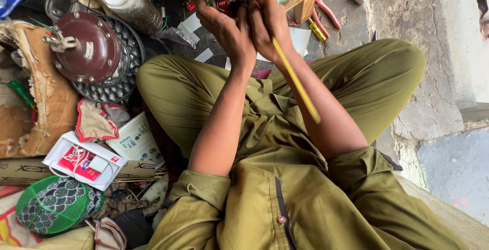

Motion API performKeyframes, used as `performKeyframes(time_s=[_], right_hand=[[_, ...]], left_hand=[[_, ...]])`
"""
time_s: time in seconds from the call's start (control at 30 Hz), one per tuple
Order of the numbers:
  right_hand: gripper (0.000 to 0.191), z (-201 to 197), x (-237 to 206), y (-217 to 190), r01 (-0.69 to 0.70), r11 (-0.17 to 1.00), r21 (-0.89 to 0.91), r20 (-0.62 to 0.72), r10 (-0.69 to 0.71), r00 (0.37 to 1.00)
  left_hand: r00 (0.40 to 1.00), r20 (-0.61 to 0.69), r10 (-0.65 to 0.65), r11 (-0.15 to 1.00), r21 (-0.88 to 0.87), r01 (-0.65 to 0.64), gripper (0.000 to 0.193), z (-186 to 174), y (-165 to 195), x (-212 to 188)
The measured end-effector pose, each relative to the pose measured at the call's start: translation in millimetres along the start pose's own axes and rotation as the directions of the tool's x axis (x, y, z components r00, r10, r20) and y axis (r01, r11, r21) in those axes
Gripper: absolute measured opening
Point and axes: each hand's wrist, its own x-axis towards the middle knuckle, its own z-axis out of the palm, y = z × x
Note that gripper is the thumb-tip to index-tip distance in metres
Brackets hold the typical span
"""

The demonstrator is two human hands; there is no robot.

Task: The person cuts a strip of white paper with scissors and inserts it into the stator slots of a green electric motor. They then use a yellow stick to push the paper deeper into the winding slots.

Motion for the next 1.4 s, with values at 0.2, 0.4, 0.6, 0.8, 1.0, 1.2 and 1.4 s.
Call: performKeyframes(time_s=[0.2,0.4,0.6,0.8,1.0,1.2,1.4], right_hand=[[0.034,-4,8,17,-0.103,0.986,-0.13,0.131,0.12,0.984],[0.038,-17,6,9,0.004,0.988,-0.152,0.24,0.033,0.97],[0.059,-12,-3,4,-0.021,0.979,-0.201,0.205,0.063,0.977],[0.057,-8,-7,-1,-0.031,0.964,-0.264,0.187,0.083,0.979],[0.049,-18,-18,-28,-0.025,0.976,-0.216,0.153,0.06,0.986],[0.044,-16,8,-34,-0.29,0.905,-0.311,0.216,0.364,0.906],[0.043,-29,5,-41,-0.061,0.988,-0.144,0.198,0.089,0.976]], left_hand=[[1.0,0.004,0.022,0.999,-0.03,-0.021,0.079,0,-8,0],[0.996,0.06,0.069,0.997,-0.048,-0.066,0.087,-7,-8,-1],[0.988,0.099,0.119,0.992,-0.044,-0.115,0.085,-12,-7,2],[0.985,0.129,0.114,0.992,-0.065,-0.106,0.085,-15,-10,1],[0.991,0.07,0.118,0.992,-0.051,-0.114,0.081,-8,-12,5],[0.996,0.051,0.069,0.995,-0.079,-0.065,0.073,-7,-12,4],[0.996,0.047,0.081,0.987,-0.143,-0.073,0.075,-4,-7,6]])
